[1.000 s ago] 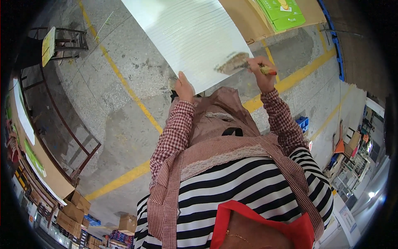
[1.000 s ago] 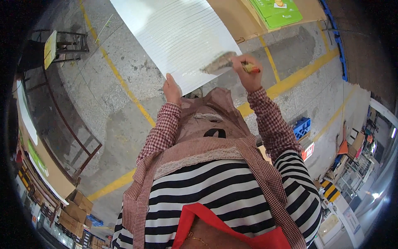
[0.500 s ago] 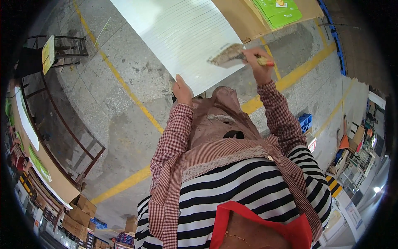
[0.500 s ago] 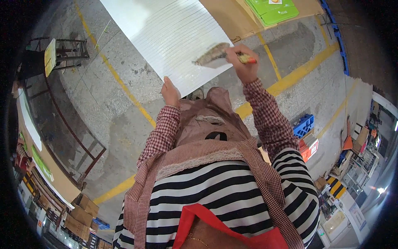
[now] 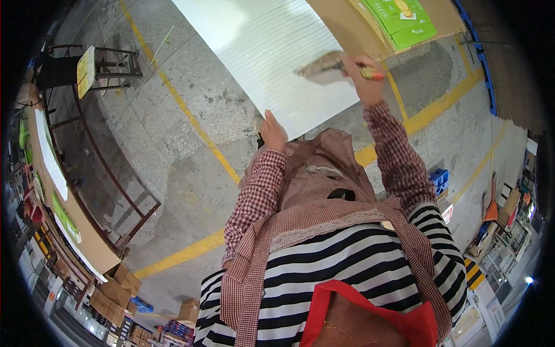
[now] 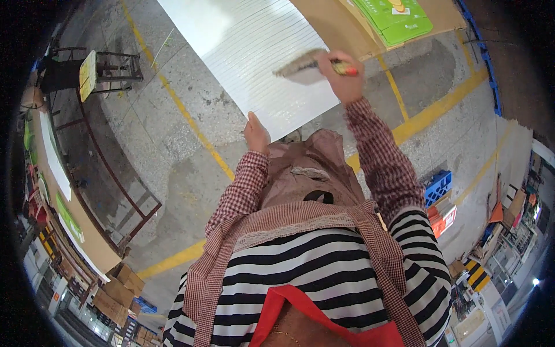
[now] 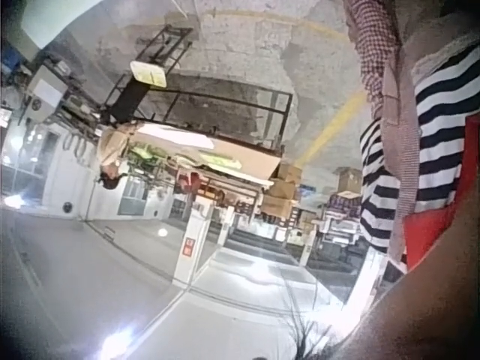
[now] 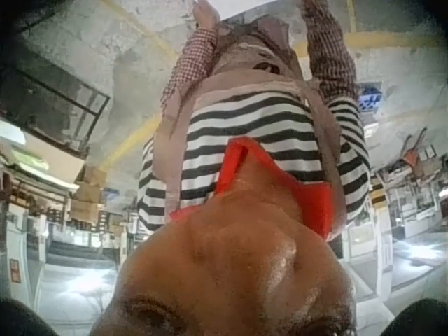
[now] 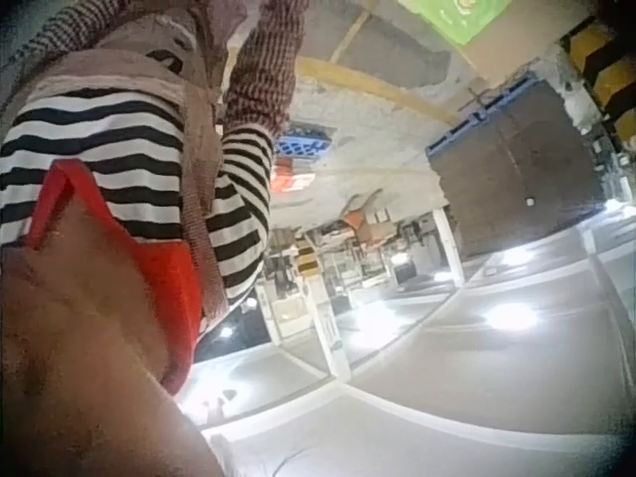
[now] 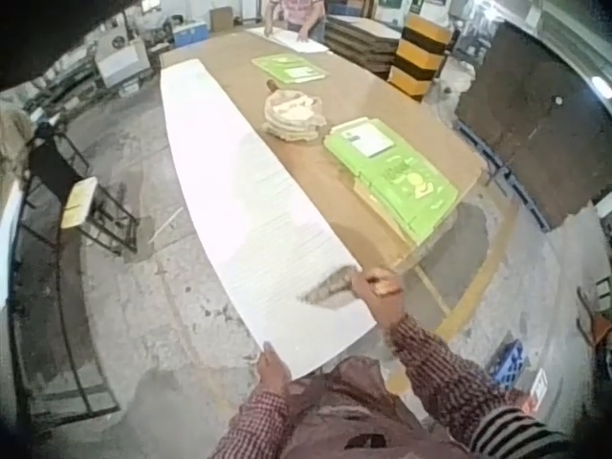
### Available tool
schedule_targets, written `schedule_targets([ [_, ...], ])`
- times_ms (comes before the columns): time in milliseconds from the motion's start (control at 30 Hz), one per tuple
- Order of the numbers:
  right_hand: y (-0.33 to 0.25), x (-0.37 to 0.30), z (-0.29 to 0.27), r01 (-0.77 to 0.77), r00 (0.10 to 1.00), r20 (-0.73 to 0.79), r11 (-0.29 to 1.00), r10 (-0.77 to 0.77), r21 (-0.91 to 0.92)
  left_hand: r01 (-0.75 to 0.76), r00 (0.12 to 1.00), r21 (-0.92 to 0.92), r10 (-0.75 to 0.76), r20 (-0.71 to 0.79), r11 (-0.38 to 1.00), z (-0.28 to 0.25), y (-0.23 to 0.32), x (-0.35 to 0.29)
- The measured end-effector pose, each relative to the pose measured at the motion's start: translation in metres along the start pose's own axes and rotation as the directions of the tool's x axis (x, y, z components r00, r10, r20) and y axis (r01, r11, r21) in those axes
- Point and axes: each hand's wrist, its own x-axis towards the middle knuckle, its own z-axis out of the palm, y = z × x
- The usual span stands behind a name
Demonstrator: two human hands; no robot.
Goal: Applying glue or adhesive to a large sheet of white paper using a brush in a manufacturing setting.
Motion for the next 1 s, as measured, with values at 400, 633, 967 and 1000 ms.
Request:
schedule_targets([
  [400,-0.003,-0.046,-0.008,0.279,0.949,0.200,0.945,-0.244,-0.172,-0.001,1.000,0.002,0.001,-0.031,1.000,-0.003,-0.014,0.004],
  [633,0.004,-0.010,0.028,0.388,0.920,0.155,0.891,-0.360,-0.234,-0.031,0.999,0.111,0.033,-0.013,0.993,0.002,-0.009,0.003],
  [967,-0.019,-0.100,-0.029,0.233,0.951,0.265,0.934,-0.161,-0.271,0.048,0.996,-0.070,-0.053,-0.075,0.996,0.001,-0.007,-0.001],
  [1000,-0.019,-0.094,-0.024,0.262,0.951,0.224,0.938,-0.211,-0.227,0.036,0.998,-0.020,-0.037,-0.055,0.999,-0.002,-0.011,0.004],
])
